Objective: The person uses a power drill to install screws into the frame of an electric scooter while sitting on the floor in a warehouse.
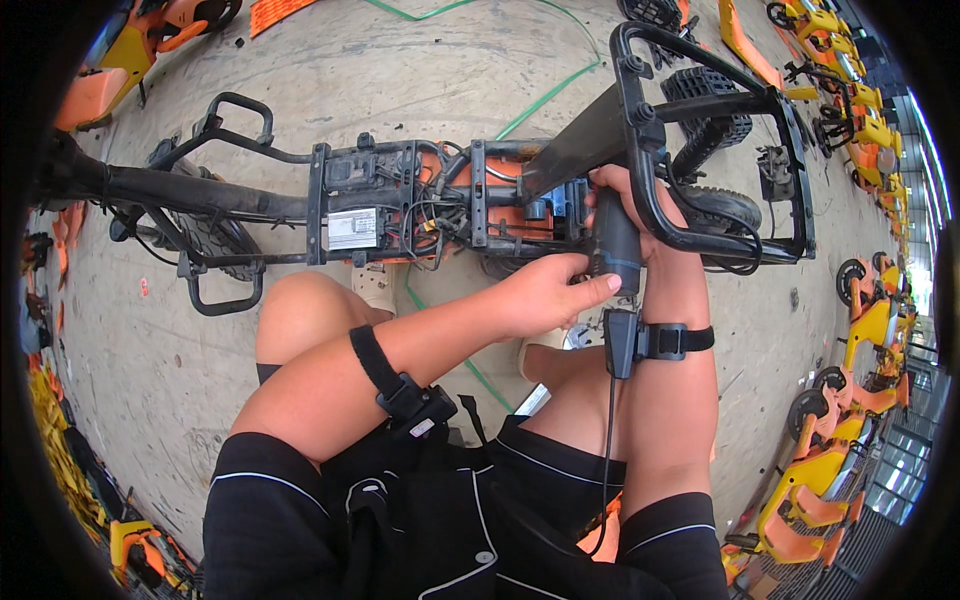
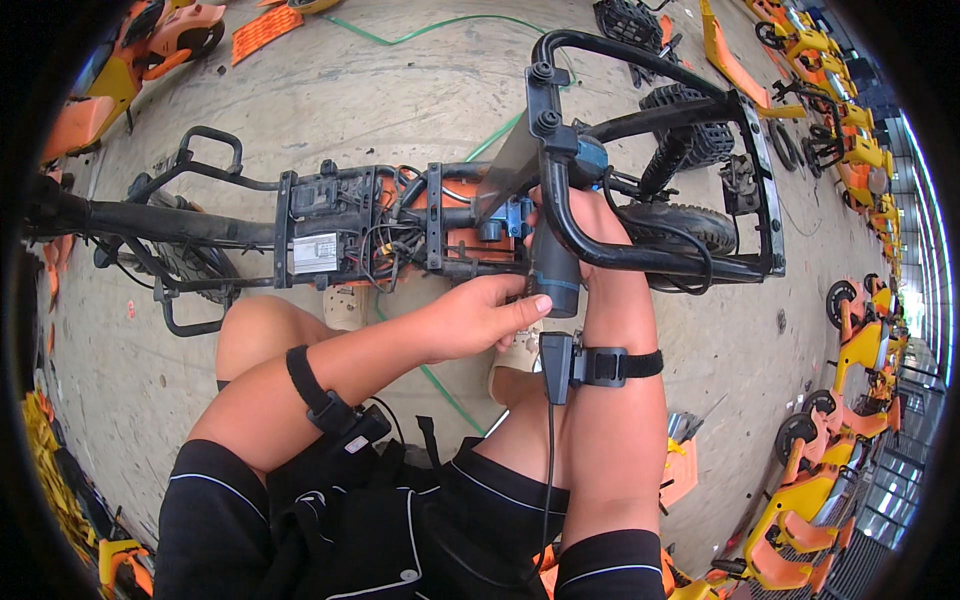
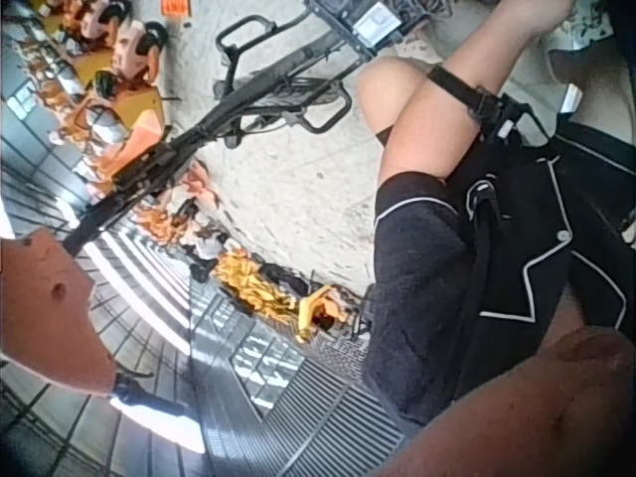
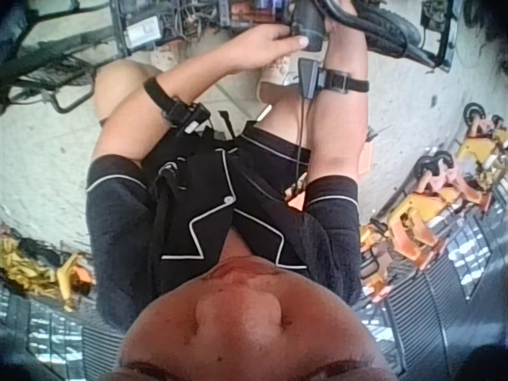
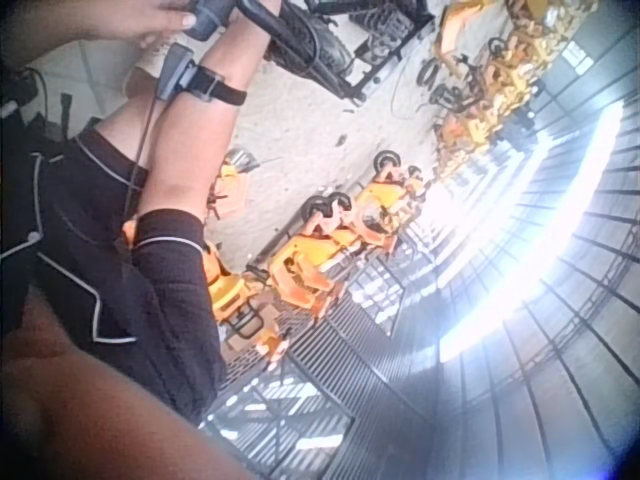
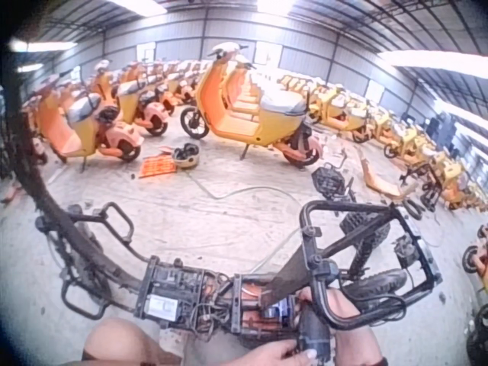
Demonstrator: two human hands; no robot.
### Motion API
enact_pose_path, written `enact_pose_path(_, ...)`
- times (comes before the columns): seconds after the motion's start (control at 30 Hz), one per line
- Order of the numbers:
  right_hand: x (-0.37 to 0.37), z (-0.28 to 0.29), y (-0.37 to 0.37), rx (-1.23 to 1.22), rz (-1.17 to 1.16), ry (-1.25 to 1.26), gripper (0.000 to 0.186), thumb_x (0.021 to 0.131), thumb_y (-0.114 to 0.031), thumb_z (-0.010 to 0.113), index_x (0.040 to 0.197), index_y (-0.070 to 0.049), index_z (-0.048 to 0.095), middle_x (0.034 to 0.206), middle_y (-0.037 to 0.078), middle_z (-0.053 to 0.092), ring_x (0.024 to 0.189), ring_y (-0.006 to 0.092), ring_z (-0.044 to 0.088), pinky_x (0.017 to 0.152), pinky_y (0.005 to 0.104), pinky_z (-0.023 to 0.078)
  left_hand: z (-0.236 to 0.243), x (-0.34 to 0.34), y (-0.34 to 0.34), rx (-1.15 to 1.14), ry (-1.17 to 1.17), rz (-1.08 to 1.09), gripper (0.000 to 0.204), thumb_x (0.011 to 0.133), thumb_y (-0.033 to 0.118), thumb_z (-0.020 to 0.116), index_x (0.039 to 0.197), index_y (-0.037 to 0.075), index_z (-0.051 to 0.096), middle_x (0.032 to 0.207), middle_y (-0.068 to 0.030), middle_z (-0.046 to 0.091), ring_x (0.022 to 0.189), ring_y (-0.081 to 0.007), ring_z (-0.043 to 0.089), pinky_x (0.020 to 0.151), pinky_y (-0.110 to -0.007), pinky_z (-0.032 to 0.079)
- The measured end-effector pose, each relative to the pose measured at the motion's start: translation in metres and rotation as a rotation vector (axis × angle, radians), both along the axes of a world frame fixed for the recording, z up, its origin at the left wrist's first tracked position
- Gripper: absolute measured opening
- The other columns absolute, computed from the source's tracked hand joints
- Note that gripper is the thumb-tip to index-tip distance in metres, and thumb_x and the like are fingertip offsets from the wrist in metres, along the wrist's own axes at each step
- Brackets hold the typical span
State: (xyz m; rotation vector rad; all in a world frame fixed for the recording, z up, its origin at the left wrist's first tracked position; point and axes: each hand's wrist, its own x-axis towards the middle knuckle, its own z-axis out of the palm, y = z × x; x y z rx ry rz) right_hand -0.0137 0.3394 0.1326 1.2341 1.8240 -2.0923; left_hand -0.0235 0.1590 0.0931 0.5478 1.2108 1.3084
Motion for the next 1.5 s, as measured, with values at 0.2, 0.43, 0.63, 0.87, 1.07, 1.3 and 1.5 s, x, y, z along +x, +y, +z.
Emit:
enact_pose_path(0.2,0.0,-0.004,0.002,0.002,0.01,0.008,0.022,0.087,-0.018,0.066,0.097,0.001,0.062,0.074,0.01,0.063,0.054,0.0195,0.062,0.049,0.0307,0.055,-0.003,-0.001,0.0,-0.014,0.004,-0.006,0.046,0.101,0.046,0.057,0.102,0.001,0.062,0.076,0.0009,0.052,0.066,-0.0085,0.05,0.061,-0.027,0.044)
enact_pose_path(0.43,-0.002,-0.007,0.002,0.016,0.006,0.018,0.027,0.083,-0.02,0.068,0.099,0.002,0.064,0.073,0.013,0.062,0.054,0.0236,0.063,0.048,0.0341,0.054,-0.003,-0.001,0.001,-0.01,0.016,-0.007,0.046,0.101,0.046,0.057,0.102,0.001,0.062,0.076,0.0008,0.052,0.067,-0.0086,0.05,0.062,-0.027,0.045)
enact_pose_path(0.63,-0.001,-0.004,0.001,0.014,0.001,0.014,0.026,0.083,-0.019,0.067,0.099,0.002,0.063,0.072,0.013,0.062,0.053,0.0233,0.063,0.047,0.0337,0.054,-0.002,-0.001,0.002,-0.008,0.015,-0.014,0.046,0.101,0.047,0.058,0.103,0.001,0.062,0.076,0.0004,0.053,0.067,-0.0086,0.05,0.062,-0.027,0.045)
enact_pose_path(0.87,0.001,-0.006,0.003,0.021,0.03,0.022,0.026,0.085,-0.02,0.068,0.1,0.001,0.062,0.073,0.012,0.063,0.054,0.0207,0.063,0.048,0.0313,0.055,-0.006,0.0,0.002,-0.003,0.02,-0.01,0.047,0.1,0.047,0.059,0.103,0.0,0.063,0.077,0.0,0.055,0.068,-0.0085,0.05,0.063,-0.027,0.045)
enact_pose_path(1.07,0.002,-0.008,0.005,0.028,0.026,0.032,0.029,0.085,-0.021,0.067,0.1,0.003,0.064,0.073,0.014,0.063,0.054,0.0241,0.064,0.048,0.0338,0.054,-0.004,0.0,0.003,0.006,0.018,-0.012,0.047,0.1,0.047,0.059,0.105,0.001,0.063,0.077,0.0003,0.055,0.068,-0.0085,0.051,0.063,-0.026,0.045)
enact_pose_path(1.3,0.001,-0.006,0.004,0.011,0.051,0.02,0.024,0.086,-0.018,0.067,0.101,0.0,0.061,0.073,0.011,0.063,0.053,0.0192,0.063,0.048,0.0298,0.055,-0.006,0.0,0.003,-0.011,0.023,-0.013,0.046,0.1,0.046,0.059,0.106,0.0,0.064,0.078,0.0001,0.055,0.068,-0.0085,0.051,0.063,-0.026,0.046)
enact_pose_path(1.5,0.002,-0.009,0.006,0.01,0.042,0.019,0.026,0.086,-0.02,0.067,0.101,0.001,0.062,0.073,0.012,0.063,0.053,0.0209,0.063,0.047,0.0314,0.054,-0.006,0.002,0.004,0.005,0.023,-0.001,0.045,0.1,0.045,0.059,0.104,0.001,0.064,0.08,-0.0001,0.057,0.069,-0.0084,0.051,0.064,-0.026,0.046)
